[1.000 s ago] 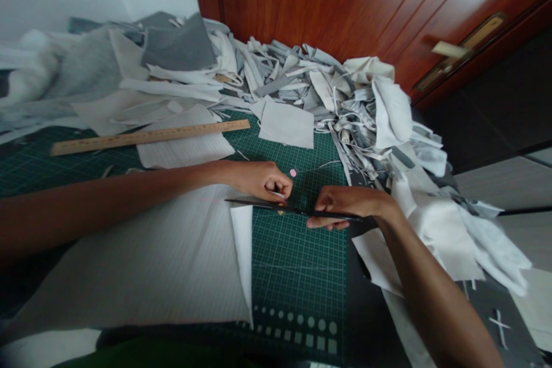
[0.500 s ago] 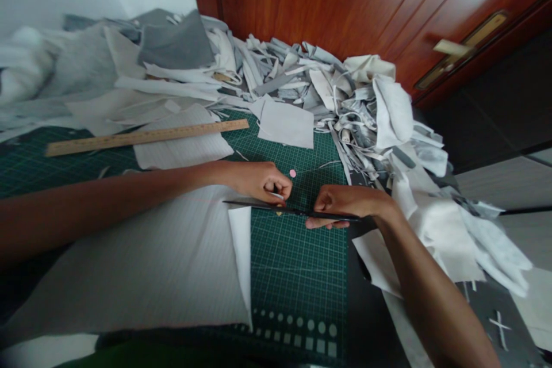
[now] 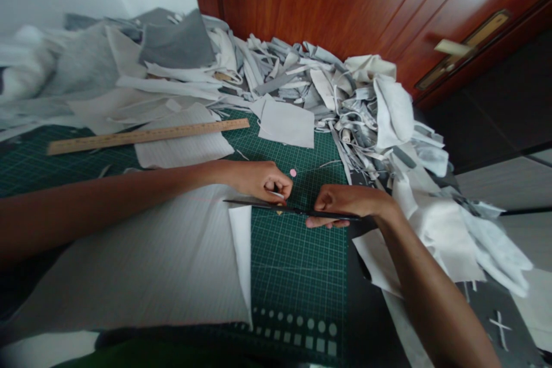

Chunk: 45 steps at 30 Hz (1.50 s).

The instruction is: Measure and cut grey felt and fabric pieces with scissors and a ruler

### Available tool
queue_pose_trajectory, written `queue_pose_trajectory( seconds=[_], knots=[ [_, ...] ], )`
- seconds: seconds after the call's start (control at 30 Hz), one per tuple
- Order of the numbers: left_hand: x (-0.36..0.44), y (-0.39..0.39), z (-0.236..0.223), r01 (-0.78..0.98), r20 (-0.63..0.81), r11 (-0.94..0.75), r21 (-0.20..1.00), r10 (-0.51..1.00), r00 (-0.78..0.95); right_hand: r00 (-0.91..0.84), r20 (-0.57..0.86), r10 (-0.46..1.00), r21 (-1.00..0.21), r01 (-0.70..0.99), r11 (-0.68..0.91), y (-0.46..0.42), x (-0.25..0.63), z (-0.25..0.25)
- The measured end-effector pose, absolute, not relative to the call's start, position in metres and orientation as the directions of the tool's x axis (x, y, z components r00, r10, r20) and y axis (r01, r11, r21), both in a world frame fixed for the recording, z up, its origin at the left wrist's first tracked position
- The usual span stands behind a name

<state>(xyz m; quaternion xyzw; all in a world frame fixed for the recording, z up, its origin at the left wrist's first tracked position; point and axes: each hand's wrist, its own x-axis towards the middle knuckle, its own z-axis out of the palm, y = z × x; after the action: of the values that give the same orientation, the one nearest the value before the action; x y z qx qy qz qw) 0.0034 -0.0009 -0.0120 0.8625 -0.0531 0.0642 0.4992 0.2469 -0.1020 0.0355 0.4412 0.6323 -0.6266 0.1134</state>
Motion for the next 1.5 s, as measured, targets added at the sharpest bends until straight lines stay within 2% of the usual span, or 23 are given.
queue_pose_trajectory(
  seconds=[1.5],
  knots=[
    [0.0031, -0.0035, -0.0061, -0.128, 0.139, -0.49, 0.862, -0.015, 0.99, -0.552, -0.713, 0.432, -0.657, 0.741, -0.138, -0.1016, 0.2456, 0.0371]
  ],
)
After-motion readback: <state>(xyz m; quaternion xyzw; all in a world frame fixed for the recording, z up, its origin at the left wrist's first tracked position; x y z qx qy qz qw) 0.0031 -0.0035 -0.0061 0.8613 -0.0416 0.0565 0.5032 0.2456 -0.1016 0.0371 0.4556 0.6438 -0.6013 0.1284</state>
